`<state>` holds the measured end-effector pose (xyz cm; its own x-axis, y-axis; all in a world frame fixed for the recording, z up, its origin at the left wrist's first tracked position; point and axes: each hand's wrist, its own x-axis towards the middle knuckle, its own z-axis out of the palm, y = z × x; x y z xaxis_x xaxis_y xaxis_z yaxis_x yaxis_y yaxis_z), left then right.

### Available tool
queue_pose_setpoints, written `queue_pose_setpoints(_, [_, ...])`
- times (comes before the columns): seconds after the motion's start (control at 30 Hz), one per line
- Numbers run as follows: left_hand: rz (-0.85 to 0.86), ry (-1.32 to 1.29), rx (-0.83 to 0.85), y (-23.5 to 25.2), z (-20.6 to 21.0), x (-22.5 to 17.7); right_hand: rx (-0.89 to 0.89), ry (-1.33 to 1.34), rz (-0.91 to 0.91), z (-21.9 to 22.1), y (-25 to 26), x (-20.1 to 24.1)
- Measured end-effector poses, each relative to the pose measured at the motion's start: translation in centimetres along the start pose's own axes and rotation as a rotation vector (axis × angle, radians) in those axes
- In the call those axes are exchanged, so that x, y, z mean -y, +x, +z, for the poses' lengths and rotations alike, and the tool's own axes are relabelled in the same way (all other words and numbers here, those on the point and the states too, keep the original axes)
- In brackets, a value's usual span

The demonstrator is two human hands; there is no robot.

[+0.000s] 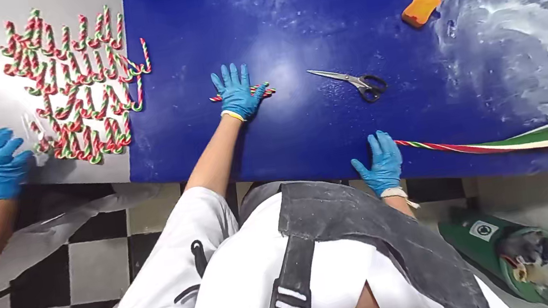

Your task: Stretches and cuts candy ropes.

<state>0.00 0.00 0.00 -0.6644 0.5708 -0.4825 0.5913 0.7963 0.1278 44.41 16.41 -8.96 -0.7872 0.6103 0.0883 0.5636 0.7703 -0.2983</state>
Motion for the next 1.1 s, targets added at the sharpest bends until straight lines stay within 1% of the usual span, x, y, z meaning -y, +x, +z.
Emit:
queue_pose_setpoints(0.03, [0.073, 0.008, -0.331, 2.9, 4.3, 1.8, 0.005, -0.021, 0.036, -1.0, -0.1, -3.4])
queue_pose_setpoints(0.07, [0.096, 0.054, -0.433, 4.5, 6.3, 2.6, -0.004, -0.039, 0.072, -2.0, -0.5, -6.9])
queue_pose_setpoints(0.1, [0.094, 0.098, -0.435, 4.8, 7.1, 2.7, -0.026, -0.056, 0.106, -3.1, -0.9, -10.6])
queue_pose_setpoints(0.2, [0.059, 0.152, -0.4, 2.4, 8.3, 1.8, -0.115, -0.101, 0.194, -6.7, -1.8, -20.6])
queue_pose_setpoints(0.27, [0.004, 0.205, -0.371, 1.5, 8.1, 1.8, -0.133, -0.106, 0.249, -8.4, -2.8, -25.6])
queue_pose_setpoints(0.33, [-0.088, 0.242, -0.369, 1.2, 7.3, 1.4, -0.093, -0.133, 0.253, -9.8, -3.7, -30.4])
queue_pose_setpoints(0.37, [-0.134, 0.233, -0.404, 1.3, 6.9, 0.5, -0.048, -0.154, 0.228, -10.5, -3.7, -32.6])
queue_pose_setpoints(0.4, [-0.161, 0.205, -0.462, 1.4, 6.6, -1.2, 0.013, -0.168, 0.174, -11.4, -3.5, -34.6])
queue_pose_setpoints(0.43, [-0.154, 0.163, -0.52, 1.3, 6.6, -4.1, 0.081, -0.176, 0.106, -12.4, -3.1, -36.4])
queue_pose_setpoints(0.47, [-0.088, 0.121, -0.544, 0.9, 6.9, -8.0, 0.16, -0.183, 0.044, -13.5, -2.6, -37.7])
queue_pose_setpoints(0.5, [0.031, 0.079, -0.522, 0.2, 7.6, -12.9, 0.248, -0.198, 0.001, -14.8, -1.7, -38.6])
queue_pose_setpoints(0.57, [0.367, -0.002, -0.403, -2.5, 10.2, -24.3, 0.416, -0.259, -0.021, -16.8, 1.0, -38.9])
queue_pose_setpoints(0.63, [0.701, -0.048, -0.188, -6.2, 14.0, -36.3, 0.518, -0.366, -0.004, -16.7, 3.1, -38.3])
queue_pose_setpoints(0.67, [0.828, -0.064, -0.077, -7.9, 16.4, -41.8, 0.541, -0.407, 0.011, -16.2, 3.9, -38.1])
queue_pose_setpoints(0.7, [0.926, -0.066, 0.004, -9.0, 18.8, -46.8, 0.553, -0.417, 0.028, -15.8, 4.5, -38.0])
queue_pose_setpoints(0.73, [1.0, -0.069, 0.045, -9.8, 20.8, -51.2, 0.544, -0.408, 0.046, -15.5, 4.6, -38.0])
queue_pose_setpoints(0.8, [1.063, -0.068, 0.041, -10.8, 23.3, -58.4, 0.494, -0.358, 0.077, -15.4, 4.0, -38.0])
queue_pose_setpoints(0.83, [1.053, -0.06, 0.056, -11.0, 23.4, -60.9, 0.468, -0.35, 0.089, -15.4, 3.6, -37.8])
queue_pose_setpoints(0.87, [1.027, -0.054, 0.077, -11.1, 23.2, -62.5, 0.447, -0.351, 0.115, -15.3, 3.4, -37.7])
queue_pose_setpoints(0.93, [0.977, -0.088, 0.137, -10.7, 22.1, -63.8, 0.462, -0.364, 0.163, -15.6, 3.6, -37.3])
queue_pose_setpoints(1.0, [0.897, -0.169, 0.241, -10.1, 20.6, -63.3, 0.52, -0.414, 0.199, -15.8, 4.1, -36.1])
queue_pose_setpoints(1.1, [0.788, -0.256, 0.416, -10.0, 18.1, -61.3, 0.632, -0.478, 0.247, -16.1, 4.8, -32.9])
